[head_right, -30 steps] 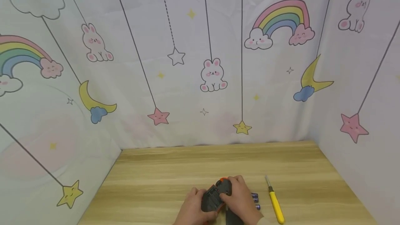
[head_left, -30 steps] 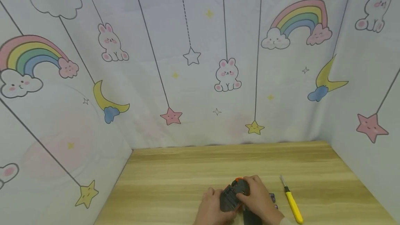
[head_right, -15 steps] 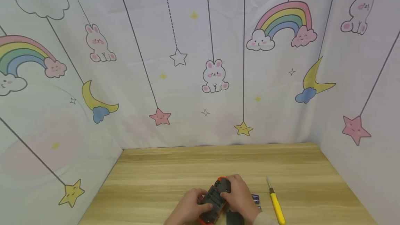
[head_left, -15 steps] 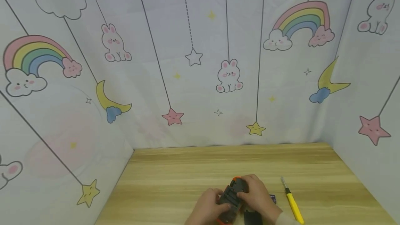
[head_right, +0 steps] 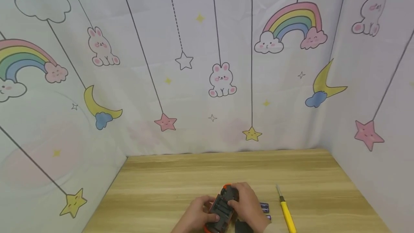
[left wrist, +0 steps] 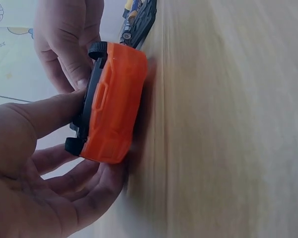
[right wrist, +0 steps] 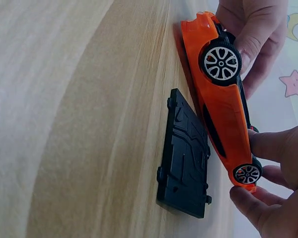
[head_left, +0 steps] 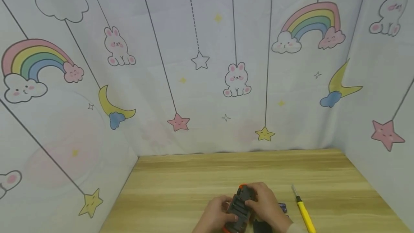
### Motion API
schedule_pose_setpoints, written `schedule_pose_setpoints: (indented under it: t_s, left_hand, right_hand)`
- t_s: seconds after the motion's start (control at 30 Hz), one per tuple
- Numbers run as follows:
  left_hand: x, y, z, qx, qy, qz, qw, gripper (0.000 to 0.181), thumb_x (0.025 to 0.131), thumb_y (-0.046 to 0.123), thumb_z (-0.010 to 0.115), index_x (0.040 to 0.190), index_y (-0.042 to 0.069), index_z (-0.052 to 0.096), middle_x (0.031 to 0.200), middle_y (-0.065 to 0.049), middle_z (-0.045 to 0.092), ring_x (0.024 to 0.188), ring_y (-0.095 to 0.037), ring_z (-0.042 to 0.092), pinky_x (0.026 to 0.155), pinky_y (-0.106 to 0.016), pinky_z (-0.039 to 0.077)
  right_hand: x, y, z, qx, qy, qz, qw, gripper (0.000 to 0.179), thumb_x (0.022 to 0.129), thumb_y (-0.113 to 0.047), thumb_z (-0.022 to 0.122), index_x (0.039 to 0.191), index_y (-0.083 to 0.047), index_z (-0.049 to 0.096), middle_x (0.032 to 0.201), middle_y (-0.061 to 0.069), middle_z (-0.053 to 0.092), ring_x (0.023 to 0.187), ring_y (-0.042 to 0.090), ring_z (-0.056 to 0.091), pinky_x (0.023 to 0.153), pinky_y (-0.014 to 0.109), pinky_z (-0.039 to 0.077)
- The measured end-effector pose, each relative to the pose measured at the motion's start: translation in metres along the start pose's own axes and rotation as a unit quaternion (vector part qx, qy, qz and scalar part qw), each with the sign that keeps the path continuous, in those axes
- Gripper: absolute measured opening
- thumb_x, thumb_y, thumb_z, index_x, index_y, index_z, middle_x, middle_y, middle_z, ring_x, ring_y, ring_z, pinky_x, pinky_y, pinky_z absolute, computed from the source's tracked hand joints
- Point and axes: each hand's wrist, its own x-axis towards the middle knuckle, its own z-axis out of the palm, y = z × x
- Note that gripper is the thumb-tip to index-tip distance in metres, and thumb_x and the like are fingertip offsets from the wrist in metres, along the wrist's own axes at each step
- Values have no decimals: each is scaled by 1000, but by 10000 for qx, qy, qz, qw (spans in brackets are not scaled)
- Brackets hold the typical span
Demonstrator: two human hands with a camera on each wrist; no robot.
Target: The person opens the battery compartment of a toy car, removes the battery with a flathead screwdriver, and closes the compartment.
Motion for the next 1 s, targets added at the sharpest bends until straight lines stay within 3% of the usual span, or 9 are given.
schedule_pose_setpoints:
  t_s: [0.2, 0.5, 0.63, 0.77, 0.87, 1.0]
  left_hand:
    - [-5, 6, 6, 63, 249, -185, 9995, 45, 79, 3, 84, 120, 0, 66, 87, -3, 70, 78, -18, 68, 70, -40, 60]
    - [-7, 7, 11, 147, 403, -220, 9988, 47, 80, 3, 83, 123, -3, 64, 82, -3, 69, 74, -18, 68, 67, -39, 59]
    - [-8, 9, 13, 126, 386, -266, 9988, 43, 81, 2, 82, 119, -4, 64, 82, -4, 69, 74, -18, 69, 66, -38, 59]
    - [-9, 11, 13, 187, 335, -358, 9986, 37, 82, 3, 80, 115, -2, 65, 81, -4, 69, 73, -18, 69, 66, -37, 59]
    - [-8, 12, 13, 261, 323, -388, 9984, 34, 82, 6, 80, 112, -1, 66, 79, -4, 69, 72, -17, 69, 65, -36, 58]
    - [-7, 11, 12, 361, 382, -306, 9981, 34, 81, 10, 83, 108, 0, 67, 77, -3, 68, 71, -17, 67, 65, -36, 57]
  right_hand:
    - [0, 1, 3, 17, 128, 178, 9998, 56, 77, -14, 89, 127, -5, 65, 120, 15, 61, 103, 24, 65, 84, 42, 59]
    - [-7, 0, 7, 127, 231, 299, 9992, 64, 88, -32, 81, 138, -1, 57, 127, 16, 59, 101, 22, 66, 79, 41, 59]
    - [-10, -1, 5, 407, 53, 491, 9979, 74, 84, -38, 84, 140, 0, 56, 127, 16, 58, 97, 19, 66, 76, 39, 58]
    - [-14, -3, 2, 377, -206, 515, 9977, 80, 76, -41, 90, 136, 2, 59, 121, 15, 60, 100, 23, 64, 81, 46, 56]
    - [-17, -5, 2, 321, -325, 439, 9980, 84, 69, -38, 94, 134, 3, 60, 117, 14, 61, 102, 25, 61, 87, 52, 53]
    - [-20, -5, 5, 496, -484, 283, 9972, 89, 67, -26, 96, 138, 9, 54, 116, 15, 59, 95, 19, 64, 88, 51, 54]
